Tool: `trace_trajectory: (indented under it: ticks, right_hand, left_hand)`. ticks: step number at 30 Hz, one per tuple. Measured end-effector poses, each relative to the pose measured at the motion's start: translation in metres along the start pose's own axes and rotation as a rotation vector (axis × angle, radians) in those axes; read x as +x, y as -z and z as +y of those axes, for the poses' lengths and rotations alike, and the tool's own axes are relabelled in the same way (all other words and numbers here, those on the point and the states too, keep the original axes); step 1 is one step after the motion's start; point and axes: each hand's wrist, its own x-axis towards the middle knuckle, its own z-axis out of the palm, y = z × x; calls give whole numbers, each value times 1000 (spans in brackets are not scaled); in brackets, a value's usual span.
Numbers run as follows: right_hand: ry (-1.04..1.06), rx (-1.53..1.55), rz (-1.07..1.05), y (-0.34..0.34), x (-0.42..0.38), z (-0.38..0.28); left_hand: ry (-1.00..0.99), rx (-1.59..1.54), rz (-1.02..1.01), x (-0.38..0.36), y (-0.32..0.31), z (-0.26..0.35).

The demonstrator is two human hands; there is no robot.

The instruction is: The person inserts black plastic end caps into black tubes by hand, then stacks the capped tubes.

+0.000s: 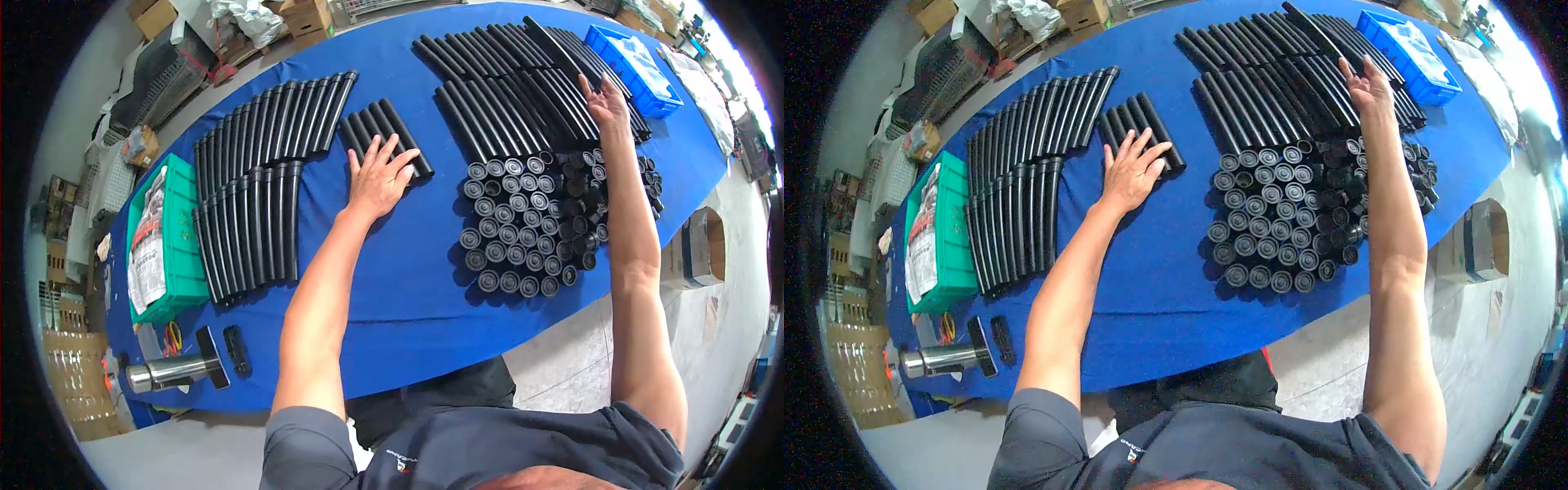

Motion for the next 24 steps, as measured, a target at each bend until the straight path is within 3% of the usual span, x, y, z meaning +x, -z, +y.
trace_trajectory:
  ticks: [3,6,8,9,12,13,16,17,18,24]
  right_hand:
    - [-114,12,-57,-17,-35,11]
    - [-98,-13,-8,-48,-95,43]
    - [-209,31,-128,-46,-115,65]
    - [-225,43,-83,-53,-128,79]
    - [-354,39,-138,-54,-147,114]
    - [-378,52,-203,-53,-154,126]
    - [-433,-22,-52,-63,-171,158]
    - [-334,-36,28,-86,-205,167]
    - [-357,-34,-89,-85,-212,174]
    - [-351,-21,0,-84,-248,199]
  left_hand:
    - [2,-33,-39,3,2,-3]
    - [47,-79,-147,14,18,0]
    - [124,-129,-50,24,16,6]
    - [203,-99,7,29,14,12]
    - [357,-31,-41,43,15,31]
    - [368,-18,-64,47,13,32]
    - [386,10,-133,50,12,34]
    - [383,14,-146,49,15,35]
    - [382,19,-158,46,18,35]
    - [295,-11,-163,7,28,30]
